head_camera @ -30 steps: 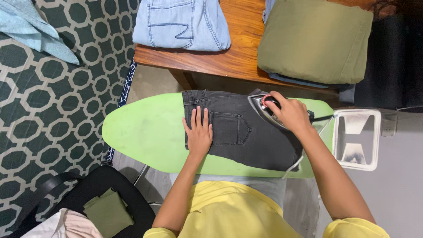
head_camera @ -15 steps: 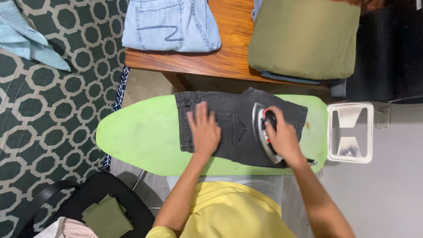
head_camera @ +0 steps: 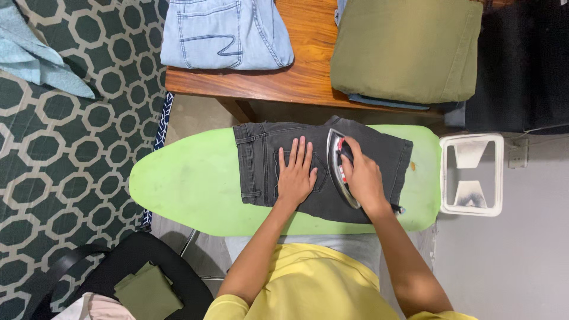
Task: The person folds and irons different pairs of denim pants on an ironing board.
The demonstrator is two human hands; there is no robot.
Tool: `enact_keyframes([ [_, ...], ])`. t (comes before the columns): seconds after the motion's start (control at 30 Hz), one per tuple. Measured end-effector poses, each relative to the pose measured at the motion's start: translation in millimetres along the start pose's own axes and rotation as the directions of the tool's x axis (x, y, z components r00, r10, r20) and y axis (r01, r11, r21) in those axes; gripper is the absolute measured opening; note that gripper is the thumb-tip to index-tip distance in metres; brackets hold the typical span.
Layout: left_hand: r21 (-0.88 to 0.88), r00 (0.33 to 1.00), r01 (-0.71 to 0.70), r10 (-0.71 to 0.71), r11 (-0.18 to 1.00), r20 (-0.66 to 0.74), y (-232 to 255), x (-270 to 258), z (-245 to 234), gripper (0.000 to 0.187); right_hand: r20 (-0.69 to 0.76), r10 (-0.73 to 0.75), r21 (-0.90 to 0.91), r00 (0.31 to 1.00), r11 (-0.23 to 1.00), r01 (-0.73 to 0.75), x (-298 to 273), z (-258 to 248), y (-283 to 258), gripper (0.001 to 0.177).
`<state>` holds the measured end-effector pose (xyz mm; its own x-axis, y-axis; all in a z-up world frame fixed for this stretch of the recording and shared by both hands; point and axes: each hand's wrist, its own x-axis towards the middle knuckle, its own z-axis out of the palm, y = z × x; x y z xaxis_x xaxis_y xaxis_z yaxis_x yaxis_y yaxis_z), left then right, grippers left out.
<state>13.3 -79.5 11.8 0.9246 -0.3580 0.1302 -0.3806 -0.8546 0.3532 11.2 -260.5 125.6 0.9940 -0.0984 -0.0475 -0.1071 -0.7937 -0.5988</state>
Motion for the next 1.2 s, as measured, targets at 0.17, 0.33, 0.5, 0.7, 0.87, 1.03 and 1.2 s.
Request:
enact_keyframes([
  [0.17, 0.007, 1.000, -0.003, 0.003, 1.000, 0.011, 0, 0, 2, 0.073, 0.029, 0.057, 0.006, 0.998, 0.998, -0.057, -21, 2, 6, 0.045],
  [0.33, 0.002, 1.000, -0.006, 0.006, 1.000, 0.009, 0, 0, 3, 0.074, -0.048, -0.033, 0.009, 0.998, 0.999, 0.033, -4, 12, 6, 0.043],
  [0.5, 0.012, 1.000, -0.007, 0.007, 1.000, -0.002, -1, 0, 4, 0.074, -0.087, -0.040, -0.019, 0.995, 0.999, 0.038, 37, 18, 3, 0.041],
  [0.7, 0.032, 1.000, -0.005, 0.005, 0.999, 0.009, -1, -1, 6, 0.074, -0.084, 0.018, 0.015, 0.996, 1.000, -0.017, 32, 17, 0, 0.043],
  [0.87, 0.018, 1.000, -0.009, 0.009, 1.000, 0.000, -2, -1, 8, 0.075, -0.064, 0.076, 0.084, 0.995, 0.994, -0.071, -12, 9, 1, 0.041],
  [1.03, -0.003, 1.000, -0.025, 0.025, 1.000, -0.016, -2, -2, 7, 0.076, -0.009, 0.129, 0.105, 0.992, 0.986, -0.128, -53, 10, 2, 0.042],
  [1.2, 0.007, 1.000, -0.022, 0.022, 1.000, 0.002, -2, -4, 6, 0.075, 0.089, 0.140, 0.081, 0.986, 0.986, -0.147, -81, 8, 10, 0.045],
])
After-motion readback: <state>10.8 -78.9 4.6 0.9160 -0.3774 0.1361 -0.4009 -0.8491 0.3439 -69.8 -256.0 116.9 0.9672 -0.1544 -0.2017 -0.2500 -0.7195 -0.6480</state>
